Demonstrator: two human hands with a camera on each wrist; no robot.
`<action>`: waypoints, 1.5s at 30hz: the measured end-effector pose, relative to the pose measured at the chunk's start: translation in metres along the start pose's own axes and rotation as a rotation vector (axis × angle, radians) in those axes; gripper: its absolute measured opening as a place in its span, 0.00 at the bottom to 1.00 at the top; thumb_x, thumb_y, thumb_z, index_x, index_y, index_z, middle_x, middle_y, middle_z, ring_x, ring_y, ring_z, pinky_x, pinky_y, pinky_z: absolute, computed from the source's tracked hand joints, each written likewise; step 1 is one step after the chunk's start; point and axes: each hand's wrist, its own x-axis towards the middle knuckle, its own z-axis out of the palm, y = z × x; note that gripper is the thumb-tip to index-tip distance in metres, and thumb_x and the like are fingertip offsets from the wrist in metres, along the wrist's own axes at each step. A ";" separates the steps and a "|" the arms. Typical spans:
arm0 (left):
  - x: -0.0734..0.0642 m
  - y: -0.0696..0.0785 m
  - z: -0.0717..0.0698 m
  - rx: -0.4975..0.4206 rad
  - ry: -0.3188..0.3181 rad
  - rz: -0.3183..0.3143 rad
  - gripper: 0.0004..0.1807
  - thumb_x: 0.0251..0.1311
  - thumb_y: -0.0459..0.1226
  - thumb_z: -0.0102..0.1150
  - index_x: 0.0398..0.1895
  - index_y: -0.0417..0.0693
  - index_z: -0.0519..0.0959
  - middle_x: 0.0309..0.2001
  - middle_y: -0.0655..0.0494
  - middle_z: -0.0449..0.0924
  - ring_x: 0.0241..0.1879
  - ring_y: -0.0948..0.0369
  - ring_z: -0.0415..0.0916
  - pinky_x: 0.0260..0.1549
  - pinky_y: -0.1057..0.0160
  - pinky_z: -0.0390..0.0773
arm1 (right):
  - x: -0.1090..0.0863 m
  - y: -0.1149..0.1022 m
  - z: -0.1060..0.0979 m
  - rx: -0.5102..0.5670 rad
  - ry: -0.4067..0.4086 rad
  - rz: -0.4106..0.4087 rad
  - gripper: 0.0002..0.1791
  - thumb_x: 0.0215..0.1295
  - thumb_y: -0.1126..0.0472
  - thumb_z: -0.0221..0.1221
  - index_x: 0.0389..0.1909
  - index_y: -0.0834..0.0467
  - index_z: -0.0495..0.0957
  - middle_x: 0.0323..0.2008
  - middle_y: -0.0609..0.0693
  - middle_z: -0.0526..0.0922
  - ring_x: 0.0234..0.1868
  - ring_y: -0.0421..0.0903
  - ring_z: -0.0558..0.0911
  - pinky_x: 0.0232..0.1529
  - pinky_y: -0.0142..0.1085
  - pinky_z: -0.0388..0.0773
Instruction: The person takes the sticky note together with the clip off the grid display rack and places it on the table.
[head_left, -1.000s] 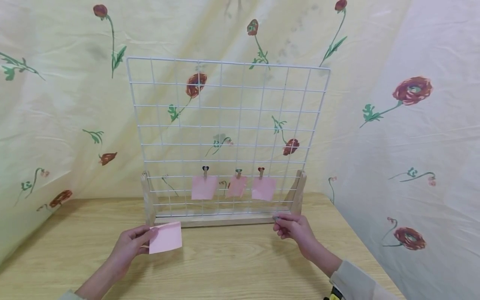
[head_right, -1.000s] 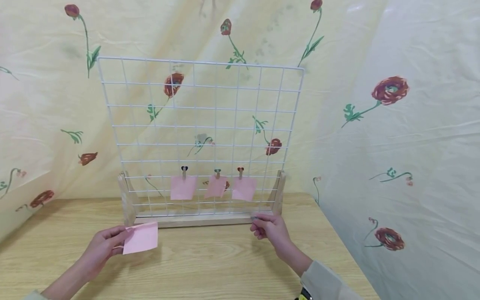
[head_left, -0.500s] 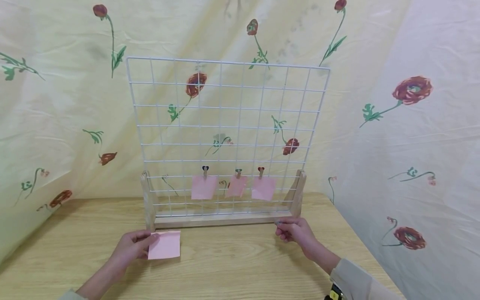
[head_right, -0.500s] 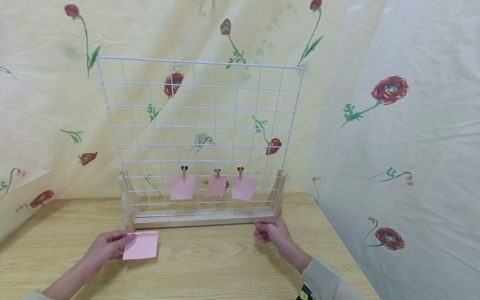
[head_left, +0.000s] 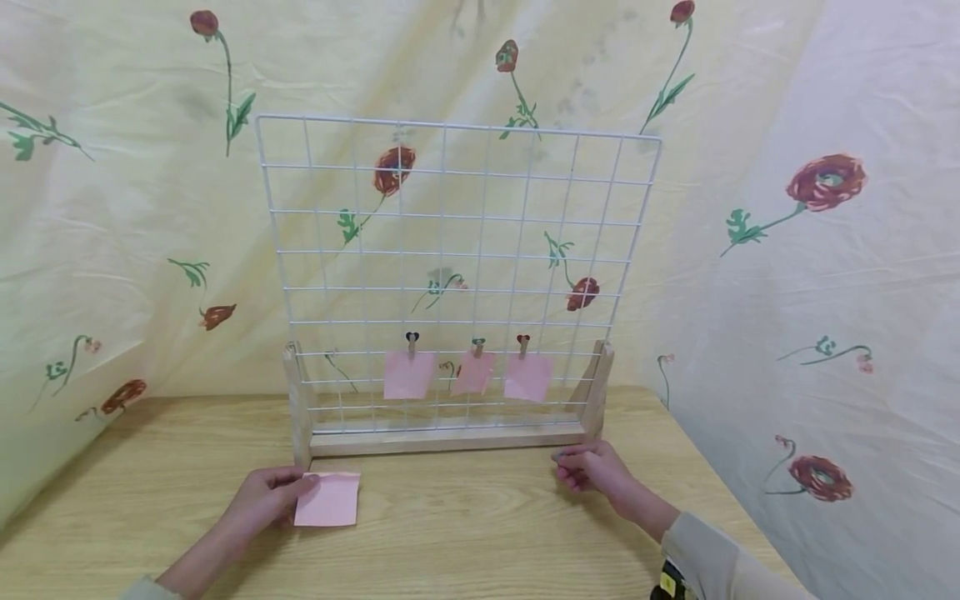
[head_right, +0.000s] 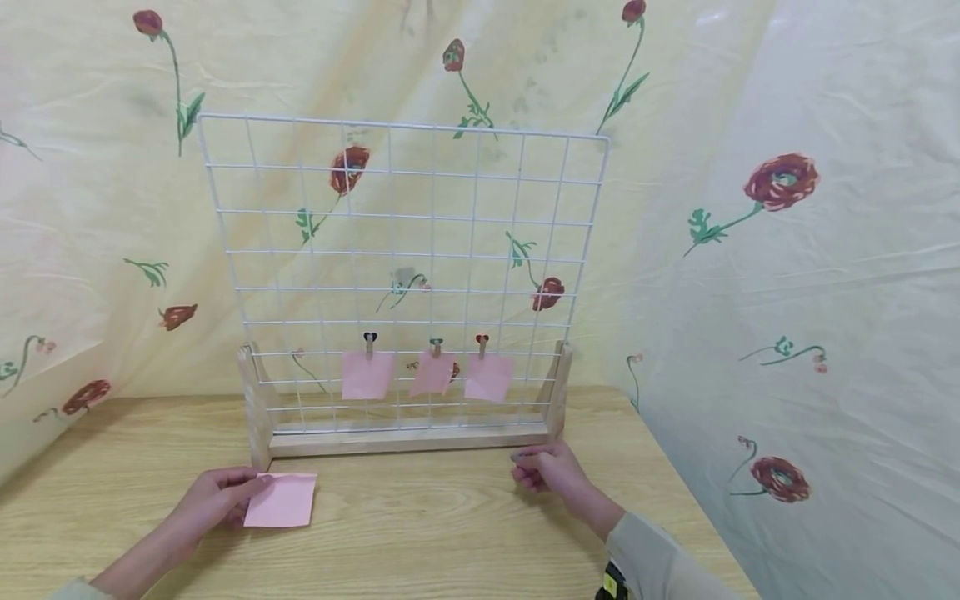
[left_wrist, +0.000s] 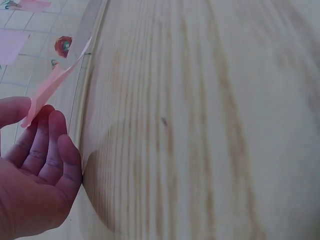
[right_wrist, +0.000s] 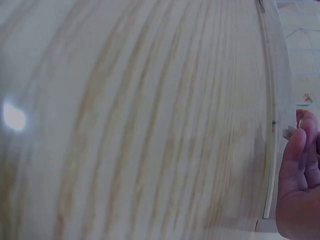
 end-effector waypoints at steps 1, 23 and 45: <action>0.001 0.000 0.000 0.005 0.001 -0.001 0.21 0.61 0.41 0.63 0.49 0.31 0.78 0.33 0.55 0.80 0.28 0.60 0.74 0.22 0.63 0.76 | 0.001 0.001 -0.001 -0.006 -0.004 0.004 0.16 0.65 0.66 0.55 0.46 0.76 0.77 0.23 0.47 0.81 0.23 0.40 0.77 0.26 0.30 0.76; 0.002 -0.002 -0.001 0.095 -0.006 0.014 0.19 0.58 0.43 0.64 0.44 0.35 0.81 0.24 0.55 0.77 0.22 0.60 0.70 0.17 0.66 0.73 | 0.008 0.014 -0.010 -0.062 -0.093 0.019 0.17 0.66 0.65 0.54 0.48 0.76 0.75 0.23 0.47 0.78 0.24 0.39 0.75 0.25 0.30 0.76; 0.000 0.001 0.000 0.277 0.030 0.081 0.15 0.59 0.41 0.61 0.43 0.38 0.83 0.16 0.55 0.74 0.13 0.62 0.67 0.10 0.65 0.69 | 0.014 0.014 -0.017 -0.064 -0.148 0.091 0.17 0.69 0.62 0.53 0.52 0.69 0.74 0.26 0.47 0.79 0.23 0.39 0.72 0.24 0.28 0.72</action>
